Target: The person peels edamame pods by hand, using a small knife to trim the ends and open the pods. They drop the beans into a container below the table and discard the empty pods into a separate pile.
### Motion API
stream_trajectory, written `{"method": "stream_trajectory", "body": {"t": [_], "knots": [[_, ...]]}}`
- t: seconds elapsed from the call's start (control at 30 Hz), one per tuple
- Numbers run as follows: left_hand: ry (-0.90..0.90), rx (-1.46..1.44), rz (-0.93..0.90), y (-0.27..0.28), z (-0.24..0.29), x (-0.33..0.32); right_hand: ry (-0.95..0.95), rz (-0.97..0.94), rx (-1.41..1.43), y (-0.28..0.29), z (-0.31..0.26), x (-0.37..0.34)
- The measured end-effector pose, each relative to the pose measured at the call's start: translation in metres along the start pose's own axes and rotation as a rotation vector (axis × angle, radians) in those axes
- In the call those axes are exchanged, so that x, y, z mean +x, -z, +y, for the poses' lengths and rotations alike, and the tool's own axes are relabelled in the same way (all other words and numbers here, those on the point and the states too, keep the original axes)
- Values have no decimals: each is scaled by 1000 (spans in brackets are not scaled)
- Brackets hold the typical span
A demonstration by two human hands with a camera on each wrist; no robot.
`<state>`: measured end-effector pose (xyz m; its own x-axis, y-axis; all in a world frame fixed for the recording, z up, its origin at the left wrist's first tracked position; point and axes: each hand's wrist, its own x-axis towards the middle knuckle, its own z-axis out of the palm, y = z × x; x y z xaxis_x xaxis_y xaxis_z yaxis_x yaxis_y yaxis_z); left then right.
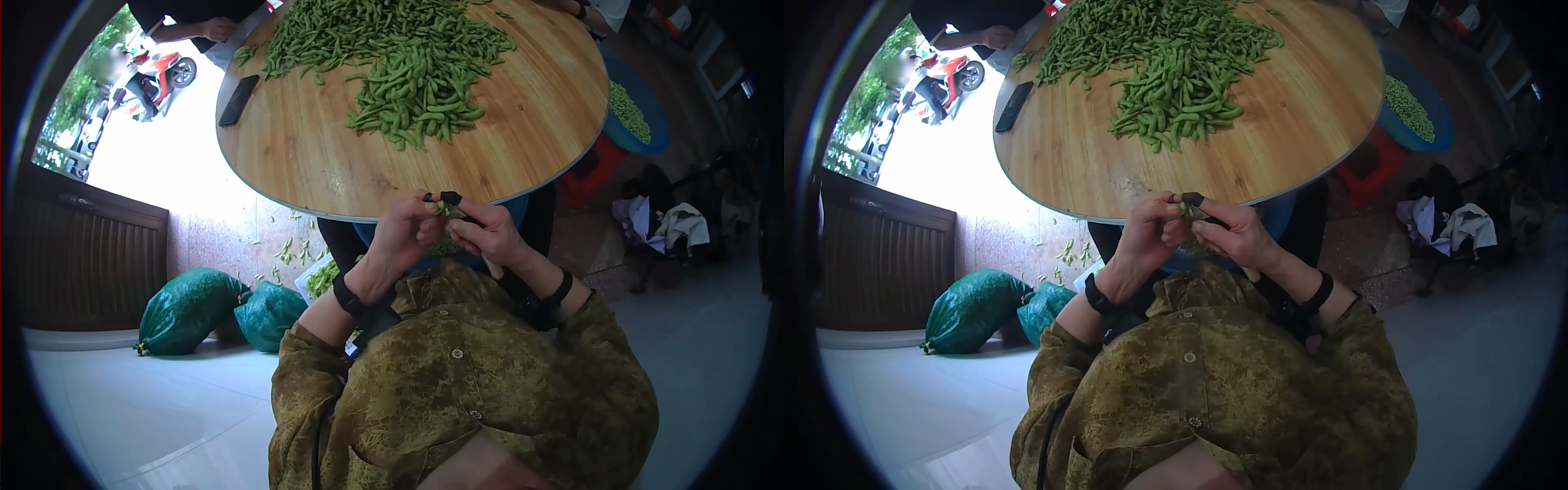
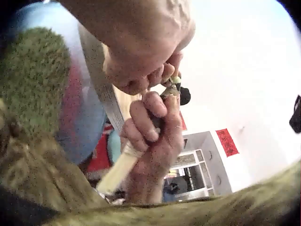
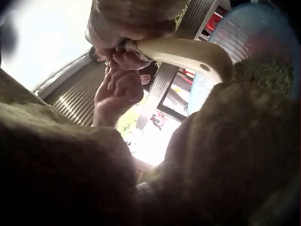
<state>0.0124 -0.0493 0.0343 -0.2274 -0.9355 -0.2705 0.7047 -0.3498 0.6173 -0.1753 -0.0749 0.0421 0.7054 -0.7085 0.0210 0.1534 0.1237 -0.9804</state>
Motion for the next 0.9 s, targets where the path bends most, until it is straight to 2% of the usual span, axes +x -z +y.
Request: {"method": "stream_trajectory", "body": {"t": [0.03, 0.07, 0.1, 0.13, 0.2, 0.23, 0.27, 0.33, 0.43, 0.5, 0.53, 0.57, 0.6, 0.63, 0.67, 0.7, 0.73, 0.8, 0.83, 0.9], "knots": [[92, -110, -98, 6, -3, 4, -6, -2, 0, 4, 7, 3], [185, -220, -197, 9, -7, 6, 326, 32, -346, 11, 18, 8], [189, -224, -195, 11, -9, 7, 658, 67, -693, 14, 22, 10], [250, -256, -231, 12, -9, 9, 657, 68, -695, 17, 23, 7], [310, -297, -261, 12, -12, 8, 701, 97, -897, 18, 24, 1], [289, -196, -169, 10, -13, 8, 699, 96, -897, 19, 26, -2], [268, -95, -79, 9, -13, 9, 678, 100, -909, 20, 29, -4], [252, -44, -30, 7, -17, 7, 654, 107, -923, 20, 36, -7], [212, 88, 78, -4, -13, 4, 597, 129, -755, 17, 38, -9], [187, 161, 136, -10, -12, 1, 303, 163, -513, 14, 29, -12], [95, 368, 133, -11, -13, 0, 299, 163, -512, 15, 26, -11], [9, 571, 131, -11, -16, -4, 192, 151, -494, 16, 24, -9], [20, 562, 137, -14, -16, -6, 81, 136, -476, 18, 22, -9], [-31, 494, 110, -16, -13, -6, -135, 127, -150, 14, 15, -8], [-84, 427, 87, -15, -11, -6, -152, 122, -143, 14, 9, -7], [-145, 399, -14, -10, -10, -7, -183, 119, 32, 14, 5, -4], [-141, 391, 0, -6, -7, -7, -213, 117, 207, 15, 2, -1], [-167, 484, -155, -4, 2, -10, -279, 103, 307, 15, 1, 6], [-181, 424, -194, -8, 8, -14, -280, 87, 424, 13, -3, 12], [-206, 460, -181, -11, 19, -19, -306, 49, 601, 8, -13, 20]]}}
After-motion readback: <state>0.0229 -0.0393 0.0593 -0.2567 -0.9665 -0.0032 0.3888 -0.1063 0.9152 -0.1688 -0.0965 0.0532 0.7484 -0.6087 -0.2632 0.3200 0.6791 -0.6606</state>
